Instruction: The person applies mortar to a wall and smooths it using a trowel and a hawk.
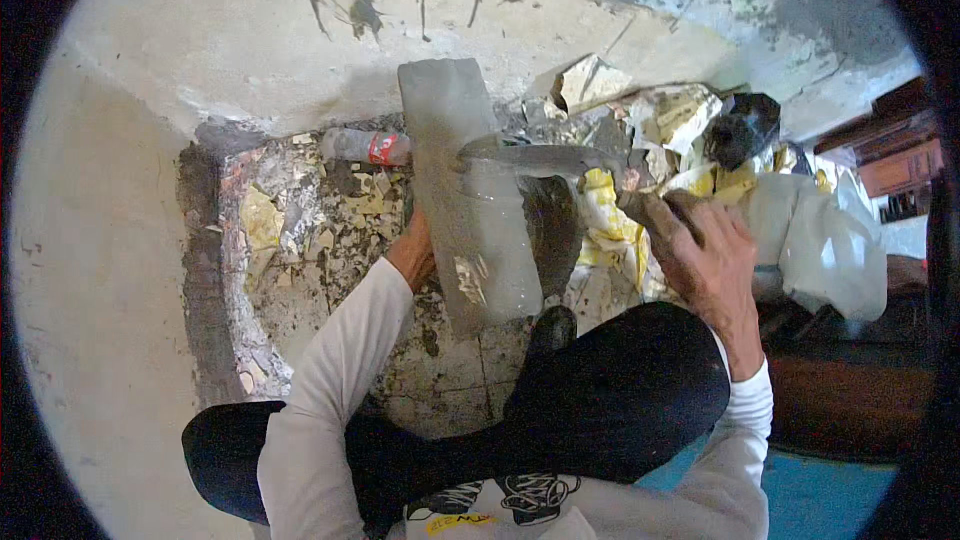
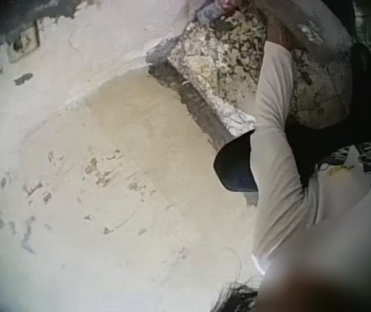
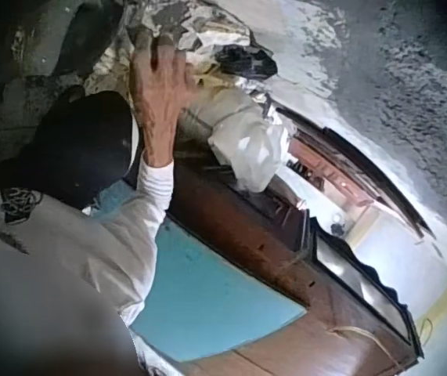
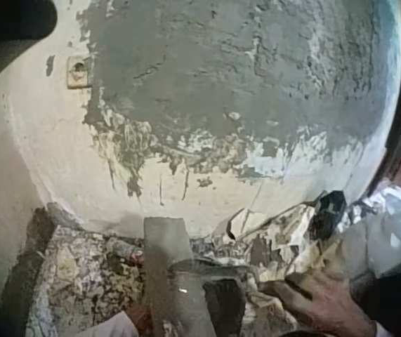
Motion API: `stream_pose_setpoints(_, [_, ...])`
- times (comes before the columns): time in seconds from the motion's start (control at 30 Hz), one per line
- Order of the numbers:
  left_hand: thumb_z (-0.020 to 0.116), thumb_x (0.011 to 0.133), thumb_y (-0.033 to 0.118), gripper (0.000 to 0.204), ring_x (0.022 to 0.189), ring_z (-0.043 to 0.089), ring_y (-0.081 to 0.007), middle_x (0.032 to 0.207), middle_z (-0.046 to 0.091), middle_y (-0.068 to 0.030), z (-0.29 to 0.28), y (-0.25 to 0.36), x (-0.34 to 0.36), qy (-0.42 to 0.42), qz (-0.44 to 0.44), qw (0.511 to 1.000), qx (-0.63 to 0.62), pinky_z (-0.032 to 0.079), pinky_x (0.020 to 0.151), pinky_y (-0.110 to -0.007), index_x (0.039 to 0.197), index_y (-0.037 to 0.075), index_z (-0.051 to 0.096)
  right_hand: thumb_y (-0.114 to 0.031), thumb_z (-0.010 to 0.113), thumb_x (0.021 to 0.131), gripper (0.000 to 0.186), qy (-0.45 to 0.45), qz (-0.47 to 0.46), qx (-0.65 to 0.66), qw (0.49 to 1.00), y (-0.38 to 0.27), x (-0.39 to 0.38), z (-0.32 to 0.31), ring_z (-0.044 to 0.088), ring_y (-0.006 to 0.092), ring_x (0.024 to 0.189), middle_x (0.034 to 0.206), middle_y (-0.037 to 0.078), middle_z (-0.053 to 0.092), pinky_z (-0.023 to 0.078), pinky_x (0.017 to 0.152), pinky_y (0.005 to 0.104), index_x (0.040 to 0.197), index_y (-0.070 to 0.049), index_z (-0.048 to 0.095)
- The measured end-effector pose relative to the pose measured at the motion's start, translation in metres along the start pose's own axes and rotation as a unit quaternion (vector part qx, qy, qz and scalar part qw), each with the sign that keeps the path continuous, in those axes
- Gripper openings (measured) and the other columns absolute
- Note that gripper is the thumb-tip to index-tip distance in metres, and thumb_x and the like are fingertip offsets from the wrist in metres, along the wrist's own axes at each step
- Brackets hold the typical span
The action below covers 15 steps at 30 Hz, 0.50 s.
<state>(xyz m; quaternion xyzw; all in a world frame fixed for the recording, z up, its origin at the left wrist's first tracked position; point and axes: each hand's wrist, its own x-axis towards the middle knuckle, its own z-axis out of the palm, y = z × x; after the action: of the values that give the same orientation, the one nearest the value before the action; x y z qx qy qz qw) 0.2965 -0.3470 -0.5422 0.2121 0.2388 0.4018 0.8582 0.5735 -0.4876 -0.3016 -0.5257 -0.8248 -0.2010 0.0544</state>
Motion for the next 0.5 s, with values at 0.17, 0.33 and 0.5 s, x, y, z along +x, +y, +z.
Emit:
stream_pose_setpoints(0.17, [0.041, 0.106, 0.056, 0.059, 0.127, 0.059, -0.0303, 0.137, 0.061, -0.0123, -0.022, 0.033, 0.012, 0.023, -0.033, 0.999, -0.007, 0.049, 0.109, -0.050, 0.142, 0.012, 0.052, -0.019, 0.078, 0.083, 0.046, 0.030, 0.129, 0.089, 0.987, 0.017, -0.014, 0.016, 0.067, 0.0289, 0.090, 0.110, 0.008, 0.065, 0.056, 0.074, 0.0412, 0.128, -0.017, 0.066])
stream_pose_setpoints(0.33, [0.041, 0.106, 0.057, 0.059, 0.127, 0.058, -0.0304, 0.138, 0.061, -0.0121, -0.047, 0.061, 0.011, 0.033, -0.055, 0.998, -0.007, 0.048, 0.110, -0.050, 0.143, 0.012, 0.052, -0.020, 0.066, 0.087, 0.025, -0.066, -0.037, 0.009, 0.997, 0.009, 0.014, 0.071, 0.069, 0.0257, 0.090, 0.106, 0.006, 0.060, 0.059, 0.070, 0.0380, 0.111, -0.015, 0.067])
stream_pose_setpoints(0.5, [0.040, 0.105, 0.057, 0.060, 0.128, 0.058, -0.0305, 0.139, 0.060, -0.0120, -0.037, 0.053, 0.021, 0.047, -0.039, 0.998, -0.015, 0.048, 0.110, -0.050, 0.143, 0.012, 0.052, -0.015, 0.065, 0.085, 0.026, -0.112, -0.147, -0.082, 0.979, -0.022, 0.040, 0.163, 0.065, 0.0222, 0.096, 0.114, 0.005, 0.059, 0.058, 0.072, 0.0319, 0.110, -0.008, 0.065])
